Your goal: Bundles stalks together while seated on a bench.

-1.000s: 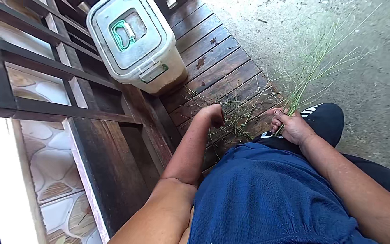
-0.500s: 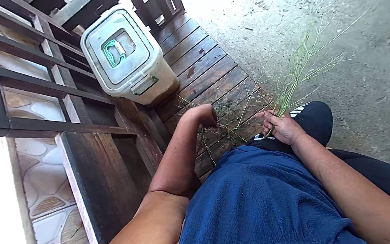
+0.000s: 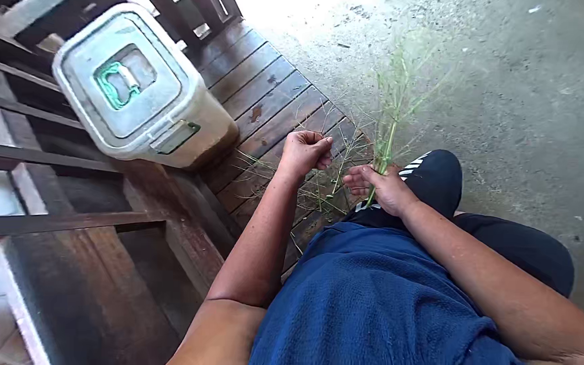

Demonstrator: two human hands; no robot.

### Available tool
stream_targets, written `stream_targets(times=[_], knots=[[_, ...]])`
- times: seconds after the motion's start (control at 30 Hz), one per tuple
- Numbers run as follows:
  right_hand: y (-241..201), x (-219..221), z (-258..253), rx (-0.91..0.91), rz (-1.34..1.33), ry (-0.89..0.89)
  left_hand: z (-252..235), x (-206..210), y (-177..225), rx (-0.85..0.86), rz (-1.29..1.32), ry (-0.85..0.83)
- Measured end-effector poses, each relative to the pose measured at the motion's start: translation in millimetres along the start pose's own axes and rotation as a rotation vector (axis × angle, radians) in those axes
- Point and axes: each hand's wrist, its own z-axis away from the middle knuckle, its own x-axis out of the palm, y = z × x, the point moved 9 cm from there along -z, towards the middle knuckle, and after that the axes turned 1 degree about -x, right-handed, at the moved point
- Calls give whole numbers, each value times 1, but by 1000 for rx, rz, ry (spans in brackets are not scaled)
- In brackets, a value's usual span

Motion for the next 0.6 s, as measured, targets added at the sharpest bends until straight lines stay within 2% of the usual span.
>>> stream_targets(times=[0.1, 0.17, 0.3, 0.37, 0.43, 0.5, 0.6], knots=[[0, 7, -3, 3, -31, -43, -7, 20, -10, -11, 19, -15], [0, 13, 4, 15, 38, -72, -8, 27, -12, -3, 41, -9], [-10, 10, 7, -152, 134, -25, -2, 21, -3, -28, 58, -141], [-23, -2, 8, -252, 99, 62, -1, -15, 4, -12, 55, -89], [-30, -13, 7, -309, 64, 129, -1, -69, 0, 14, -3, 62], [-18, -19, 1, -231, 153, 140, -1, -115, -16, -23, -200, 154], [12, -18, -10, -45, 179, 54, -5, -151, -54, -214, -607, 149]])
